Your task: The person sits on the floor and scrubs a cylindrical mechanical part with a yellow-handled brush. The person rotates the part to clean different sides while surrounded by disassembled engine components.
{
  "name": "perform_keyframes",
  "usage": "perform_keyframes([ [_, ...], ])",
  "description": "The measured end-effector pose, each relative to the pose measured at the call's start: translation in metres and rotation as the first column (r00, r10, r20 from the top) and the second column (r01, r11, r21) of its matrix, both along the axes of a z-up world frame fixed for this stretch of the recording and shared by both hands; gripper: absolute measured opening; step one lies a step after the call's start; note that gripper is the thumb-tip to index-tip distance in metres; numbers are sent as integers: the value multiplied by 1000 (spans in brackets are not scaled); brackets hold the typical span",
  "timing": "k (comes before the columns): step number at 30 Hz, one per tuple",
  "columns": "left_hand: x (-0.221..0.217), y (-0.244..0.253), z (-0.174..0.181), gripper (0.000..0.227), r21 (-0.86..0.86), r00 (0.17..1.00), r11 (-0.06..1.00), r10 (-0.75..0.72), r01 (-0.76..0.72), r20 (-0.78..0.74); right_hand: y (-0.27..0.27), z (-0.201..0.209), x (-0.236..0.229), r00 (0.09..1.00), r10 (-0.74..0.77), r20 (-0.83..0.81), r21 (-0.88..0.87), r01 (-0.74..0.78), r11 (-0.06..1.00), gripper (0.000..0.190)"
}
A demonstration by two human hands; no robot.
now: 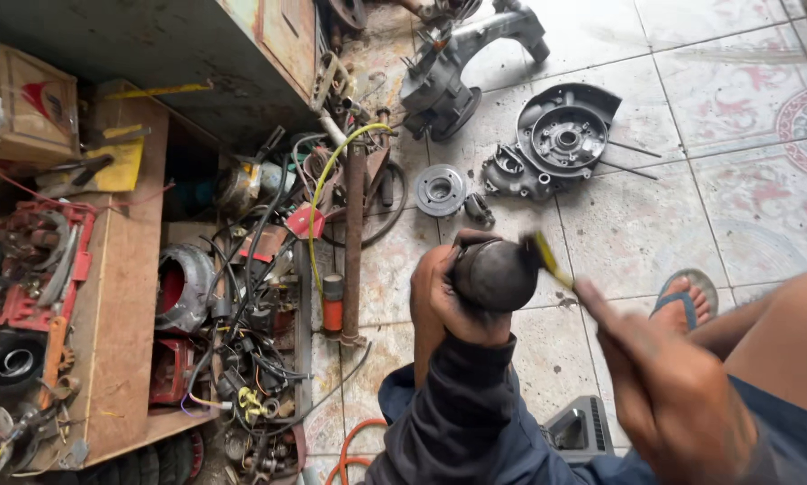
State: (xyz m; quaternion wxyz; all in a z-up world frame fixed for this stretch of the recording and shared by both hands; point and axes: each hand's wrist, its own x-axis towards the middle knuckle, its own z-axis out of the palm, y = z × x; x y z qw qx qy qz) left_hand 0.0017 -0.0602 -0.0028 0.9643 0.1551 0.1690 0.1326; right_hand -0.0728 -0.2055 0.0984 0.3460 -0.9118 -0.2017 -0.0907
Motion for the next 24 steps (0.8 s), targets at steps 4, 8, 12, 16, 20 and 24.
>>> perform_keyframes([
  [4, -2, 7, 6, 41, 259, 995, 964, -80, 63, 53, 10, 8, -31, 979, -204, -23, -60, 202, 978, 45],
  [8, -3, 1, -9, 43, 149, 998, 988, -35, 26, 57, 5, -2, -17, 990, -113, -87, 16, 115, 993, 48],
  [12, -3, 2, -14, 39, -210, 995, 973, -90, 98, 45, 11, 0, -49, 994, -101, -50, -10, 100, 995, 47],
  [16, -7, -1, -25, 41, -23, 995, 995, -95, 96, 38, 1, -12, -22, 998, -50, 33, -20, 51, 999, 48],
  [20, -6, 3, -15, 32, -239, 994, 966, -87, 101, 68, 9, -10, -40, 987, -124, -100, 26, 127, 992, 49],
  [24, -4, 3, -12, 31, -364, 989, 925, -62, 108, 135, 6, -8, -20, 984, -109, -140, 42, 116, 992, 49],
])
